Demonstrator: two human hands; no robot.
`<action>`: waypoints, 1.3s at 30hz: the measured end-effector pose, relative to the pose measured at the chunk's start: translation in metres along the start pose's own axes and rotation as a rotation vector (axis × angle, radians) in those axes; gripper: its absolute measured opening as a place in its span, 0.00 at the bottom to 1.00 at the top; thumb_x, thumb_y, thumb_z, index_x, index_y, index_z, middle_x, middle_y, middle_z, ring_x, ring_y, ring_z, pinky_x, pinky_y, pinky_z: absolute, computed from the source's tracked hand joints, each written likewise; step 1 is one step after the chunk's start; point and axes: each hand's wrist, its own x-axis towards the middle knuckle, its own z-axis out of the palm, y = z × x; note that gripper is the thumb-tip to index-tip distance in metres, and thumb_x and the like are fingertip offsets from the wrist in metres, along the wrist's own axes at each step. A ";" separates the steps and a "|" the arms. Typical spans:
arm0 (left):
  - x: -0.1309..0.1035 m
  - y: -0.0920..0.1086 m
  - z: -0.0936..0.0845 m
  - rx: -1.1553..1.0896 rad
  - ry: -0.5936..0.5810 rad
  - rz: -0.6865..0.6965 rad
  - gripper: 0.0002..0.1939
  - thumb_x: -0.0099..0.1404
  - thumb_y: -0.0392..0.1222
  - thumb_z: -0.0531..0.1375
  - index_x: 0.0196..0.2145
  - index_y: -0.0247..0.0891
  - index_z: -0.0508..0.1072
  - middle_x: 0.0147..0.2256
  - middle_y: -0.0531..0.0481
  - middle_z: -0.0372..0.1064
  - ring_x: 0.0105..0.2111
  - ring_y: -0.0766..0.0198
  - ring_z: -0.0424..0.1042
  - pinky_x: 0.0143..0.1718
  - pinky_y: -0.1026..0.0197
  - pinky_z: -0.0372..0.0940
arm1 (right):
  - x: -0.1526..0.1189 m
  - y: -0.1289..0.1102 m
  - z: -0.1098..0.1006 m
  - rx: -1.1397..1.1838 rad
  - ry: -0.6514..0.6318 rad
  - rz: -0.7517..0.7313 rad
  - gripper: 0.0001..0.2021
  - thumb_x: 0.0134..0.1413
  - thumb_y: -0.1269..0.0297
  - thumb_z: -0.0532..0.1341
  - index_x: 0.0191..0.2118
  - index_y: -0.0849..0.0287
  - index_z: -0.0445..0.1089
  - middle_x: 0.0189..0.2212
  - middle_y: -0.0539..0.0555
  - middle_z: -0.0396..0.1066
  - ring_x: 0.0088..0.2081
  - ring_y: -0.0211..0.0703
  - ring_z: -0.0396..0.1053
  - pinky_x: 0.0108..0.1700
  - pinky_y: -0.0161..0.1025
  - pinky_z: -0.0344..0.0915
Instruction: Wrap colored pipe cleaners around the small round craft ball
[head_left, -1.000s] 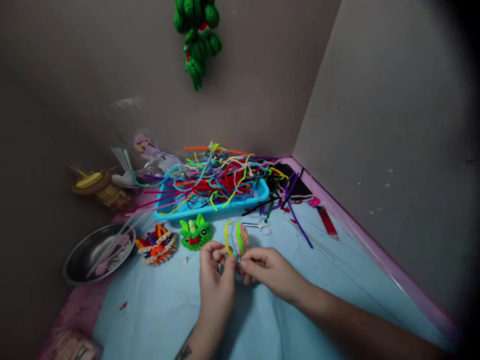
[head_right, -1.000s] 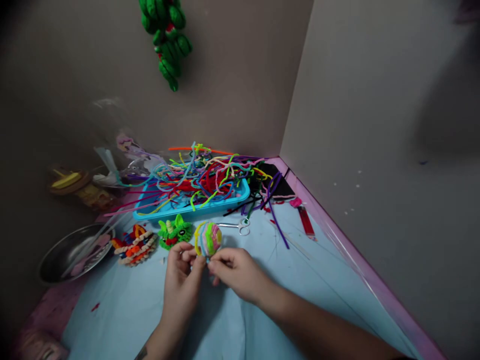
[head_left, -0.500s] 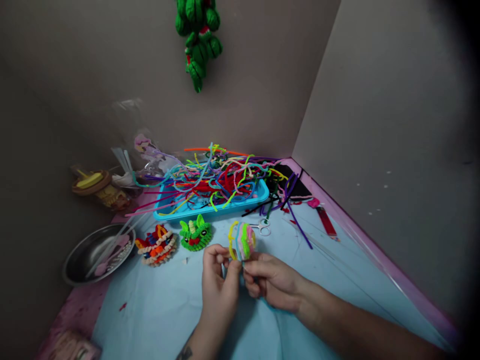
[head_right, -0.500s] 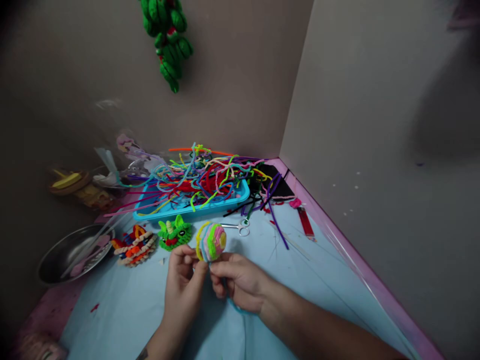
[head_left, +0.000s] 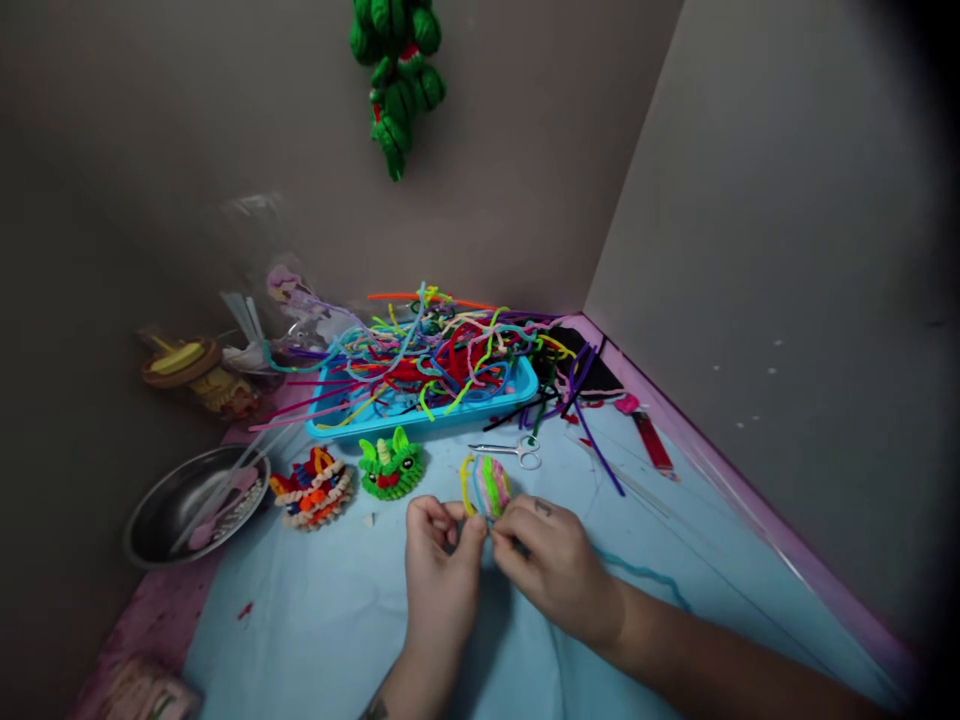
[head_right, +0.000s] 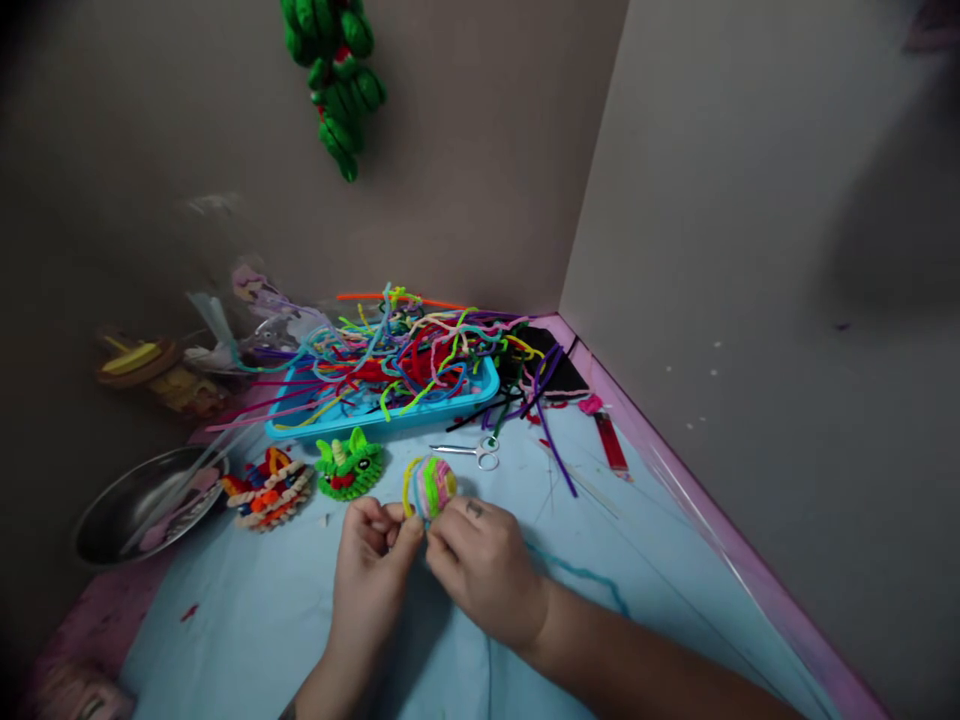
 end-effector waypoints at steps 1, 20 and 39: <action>0.002 0.000 -0.001 -0.028 -0.022 -0.035 0.18 0.51 0.39 0.67 0.30 0.41 0.58 0.23 0.60 0.63 0.24 0.71 0.62 0.28 0.68 0.58 | 0.001 0.001 0.000 0.010 -0.001 0.012 0.09 0.54 0.74 0.55 0.25 0.57 0.63 0.21 0.50 0.65 0.26 0.38 0.65 0.30 0.35 0.61; 0.009 0.000 0.000 -0.434 -0.142 -0.381 0.10 0.53 0.42 0.68 0.31 0.34 0.75 0.34 0.47 0.75 0.34 0.65 0.72 0.40 0.63 0.66 | 0.005 0.009 0.005 0.018 0.040 0.092 0.05 0.52 0.75 0.56 0.31 0.58 0.65 0.29 0.53 0.68 0.34 0.44 0.67 0.37 0.40 0.65; 0.020 0.008 -0.010 -0.385 0.080 -0.232 0.16 0.45 0.38 0.72 0.33 0.31 0.77 0.32 0.47 0.77 0.30 0.69 0.73 0.34 0.70 0.68 | 0.003 0.021 0.010 -0.020 0.040 0.103 0.09 0.54 0.75 0.57 0.40 0.57 0.66 0.37 0.55 0.70 0.42 0.47 0.67 0.45 0.44 0.64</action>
